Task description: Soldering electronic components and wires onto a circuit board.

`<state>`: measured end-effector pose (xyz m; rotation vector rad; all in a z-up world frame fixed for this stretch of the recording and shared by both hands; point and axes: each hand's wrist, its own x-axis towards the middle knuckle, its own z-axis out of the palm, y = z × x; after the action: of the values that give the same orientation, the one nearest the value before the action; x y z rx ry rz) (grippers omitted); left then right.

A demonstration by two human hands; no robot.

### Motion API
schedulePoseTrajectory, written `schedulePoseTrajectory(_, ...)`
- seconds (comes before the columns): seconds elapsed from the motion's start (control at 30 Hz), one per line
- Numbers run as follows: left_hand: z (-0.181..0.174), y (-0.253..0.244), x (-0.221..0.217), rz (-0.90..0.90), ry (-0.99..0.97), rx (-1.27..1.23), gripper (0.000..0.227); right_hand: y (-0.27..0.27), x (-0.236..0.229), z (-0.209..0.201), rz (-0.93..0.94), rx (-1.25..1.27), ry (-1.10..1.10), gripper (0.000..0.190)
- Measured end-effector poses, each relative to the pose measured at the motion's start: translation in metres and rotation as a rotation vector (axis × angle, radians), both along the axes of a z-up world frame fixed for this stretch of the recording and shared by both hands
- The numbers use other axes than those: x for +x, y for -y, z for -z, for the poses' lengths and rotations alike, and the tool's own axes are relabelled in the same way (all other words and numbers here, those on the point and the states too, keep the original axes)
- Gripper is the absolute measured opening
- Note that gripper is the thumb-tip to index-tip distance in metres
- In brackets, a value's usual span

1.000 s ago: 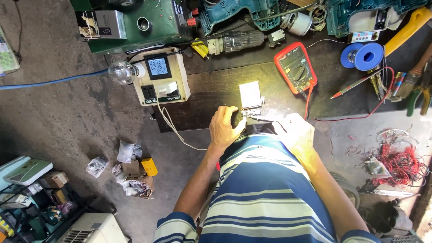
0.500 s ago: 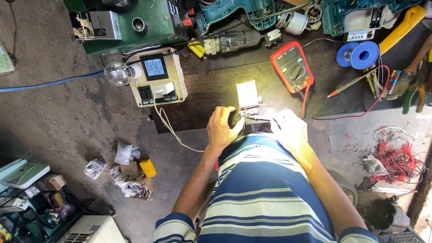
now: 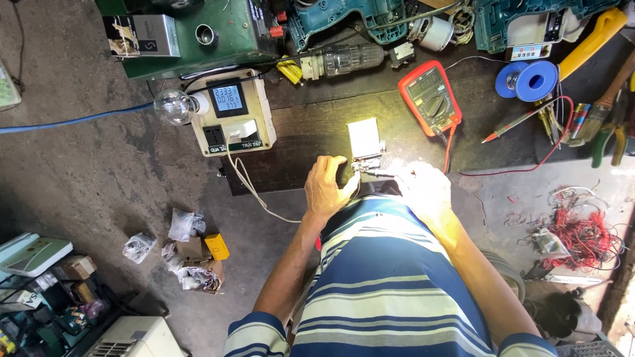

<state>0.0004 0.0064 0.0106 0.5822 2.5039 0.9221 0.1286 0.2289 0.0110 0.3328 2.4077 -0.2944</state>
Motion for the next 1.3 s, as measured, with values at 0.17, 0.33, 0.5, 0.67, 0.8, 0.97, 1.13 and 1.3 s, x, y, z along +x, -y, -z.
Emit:
schedulePoseTrajectory(0.17,-0.002,-0.003,0.006,-0.03,0.012,0.03,0.047,-0.004,0.003,0.008,-0.21,0.081,0.03,0.036)
schedulePoseTrajectory(0.33,-0.01,-0.011,0.015,-0.074,0.038,0.062,0.039,-0.003,0.003,0.004,-0.453,0.264,0.009,0.03)
schedulePoseTrajectory(0.5,-0.012,-0.018,0.019,-0.208,0.125,0.103,0.04,-0.002,-0.006,-0.008,-0.32,0.157,-0.005,0.024)
schedulePoseTrajectory(0.67,-0.012,-0.022,0.018,-0.234,0.158,0.104,0.042,-0.005,-0.01,-0.005,-0.12,0.048,0.028,0.023)
schedulePoseTrajectory(0.8,-0.009,-0.025,0.021,-0.257,0.161,0.084,0.044,-0.008,-0.017,-0.004,0.293,-0.142,0.058,0.026)
schedulePoseTrajectory(0.97,-0.008,-0.03,0.028,-0.289,0.126,0.022,0.047,-0.006,-0.034,-0.034,0.277,-0.058,0.12,0.03)
schedulePoseTrajectory(1.13,0.005,-0.032,0.036,-0.35,0.093,-0.084,0.038,-0.006,-0.034,-0.047,0.376,-0.099,0.119,0.026)
schedulePoseTrajectory(1.3,0.004,-0.031,0.034,-0.365,0.151,-0.112,0.027,-0.001,-0.051,-0.044,0.604,-0.046,0.16,0.023)
